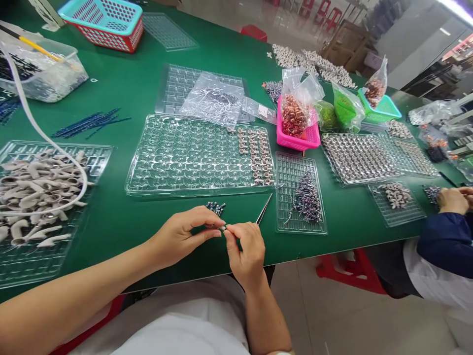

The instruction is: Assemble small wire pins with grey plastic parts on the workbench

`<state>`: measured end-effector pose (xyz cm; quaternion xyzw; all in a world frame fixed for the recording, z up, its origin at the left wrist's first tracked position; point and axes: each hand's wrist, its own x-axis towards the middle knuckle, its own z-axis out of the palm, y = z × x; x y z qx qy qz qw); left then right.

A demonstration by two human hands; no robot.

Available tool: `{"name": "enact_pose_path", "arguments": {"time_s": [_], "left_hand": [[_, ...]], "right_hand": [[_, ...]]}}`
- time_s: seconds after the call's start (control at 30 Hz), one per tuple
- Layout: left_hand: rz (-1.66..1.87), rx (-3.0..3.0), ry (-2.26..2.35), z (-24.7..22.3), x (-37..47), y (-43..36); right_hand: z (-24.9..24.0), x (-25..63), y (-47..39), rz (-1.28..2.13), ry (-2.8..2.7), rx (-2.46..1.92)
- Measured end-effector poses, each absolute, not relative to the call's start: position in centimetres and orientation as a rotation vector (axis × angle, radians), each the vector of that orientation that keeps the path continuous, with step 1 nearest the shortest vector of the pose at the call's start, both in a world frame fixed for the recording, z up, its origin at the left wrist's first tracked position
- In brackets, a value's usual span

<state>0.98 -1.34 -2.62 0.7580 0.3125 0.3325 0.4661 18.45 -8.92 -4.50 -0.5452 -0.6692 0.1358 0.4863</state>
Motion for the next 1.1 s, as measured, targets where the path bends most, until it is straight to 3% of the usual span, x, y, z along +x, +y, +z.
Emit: {"name": "enact_pose_path", "arguments": {"time_s": [0.47, 1.1], "left_hand": [[0.921, 1.831, 0.635, -2.47, 1.14, -1.22], [0.955, 1.944, 0.616, -2.57, 0.92, -1.24]], "right_hand": [[-4.55, 18.73, -9.33, 0.559, -1.469, -1.285], [-4.48, 18.59, -9.08, 0.42, -1.558, -1.262]]}}
